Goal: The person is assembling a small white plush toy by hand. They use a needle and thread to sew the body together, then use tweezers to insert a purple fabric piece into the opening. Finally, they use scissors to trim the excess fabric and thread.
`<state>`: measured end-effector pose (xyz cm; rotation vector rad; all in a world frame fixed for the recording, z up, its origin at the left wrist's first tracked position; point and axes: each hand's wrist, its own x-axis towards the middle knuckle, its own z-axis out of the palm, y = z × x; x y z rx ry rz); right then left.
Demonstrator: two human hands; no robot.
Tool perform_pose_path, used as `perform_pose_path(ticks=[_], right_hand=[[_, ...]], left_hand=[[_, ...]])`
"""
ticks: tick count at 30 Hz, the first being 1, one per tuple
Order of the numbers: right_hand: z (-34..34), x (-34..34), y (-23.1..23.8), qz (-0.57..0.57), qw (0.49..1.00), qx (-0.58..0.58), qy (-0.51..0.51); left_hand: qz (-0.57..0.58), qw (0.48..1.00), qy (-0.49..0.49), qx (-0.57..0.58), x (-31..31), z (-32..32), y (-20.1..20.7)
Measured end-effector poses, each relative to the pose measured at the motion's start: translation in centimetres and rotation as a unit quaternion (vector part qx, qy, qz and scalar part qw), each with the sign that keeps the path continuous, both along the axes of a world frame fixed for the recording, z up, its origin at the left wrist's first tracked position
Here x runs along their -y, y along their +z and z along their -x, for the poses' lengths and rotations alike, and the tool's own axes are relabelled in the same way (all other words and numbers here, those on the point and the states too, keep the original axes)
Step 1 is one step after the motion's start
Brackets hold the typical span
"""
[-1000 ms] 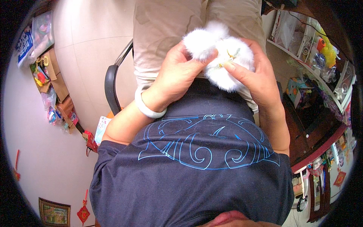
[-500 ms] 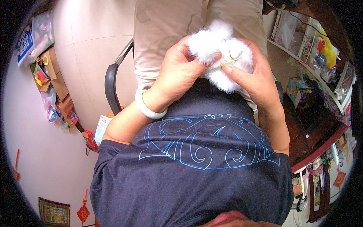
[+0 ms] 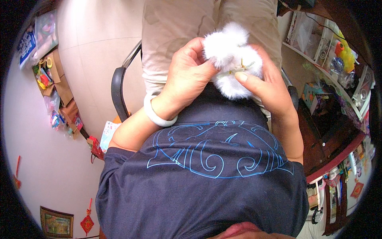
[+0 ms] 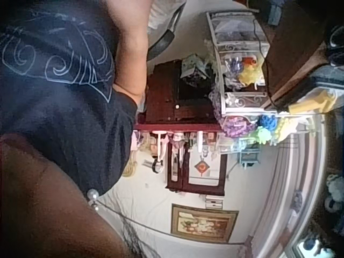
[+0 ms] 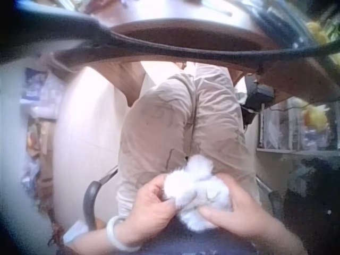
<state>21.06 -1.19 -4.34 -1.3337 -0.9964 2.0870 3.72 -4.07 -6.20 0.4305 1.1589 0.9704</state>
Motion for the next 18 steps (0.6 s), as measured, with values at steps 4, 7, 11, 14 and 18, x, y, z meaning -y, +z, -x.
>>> perform_pose_path(ticks=[4, 7, 11, 14, 18], right_hand=[[0.2, 0.0, 0.1, -0.012, 1.000, 0.015, 0.007], [0.3, 0.0, -0.1, -0.004, 0.999, 0.037, 0.014], [0.2, 0.2, -0.2, 0.001, 0.998, 0.061, 0.028], [0.2, 0.2, -0.4, -0.001, 0.997, 0.066, 0.027], [-0.2, 0.0, -0.5, 0.020, 0.998, 0.054, -0.004]], left_hand=[[0.002, 1.000, 0.019, 0.020, 0.2, -0.1, -0.1], [-0.003, 1.000, 0.016, 0.022, 0.3, -0.1, -0.2], [0.033, 0.997, 0.027, 0.061, -0.1, -0.1, 0.0], [0.073, 0.993, 0.046, 0.083, -0.1, 0.4, -0.4], [0.121, 0.983, 0.084, 0.110, -0.5, 1.0, 0.6]])
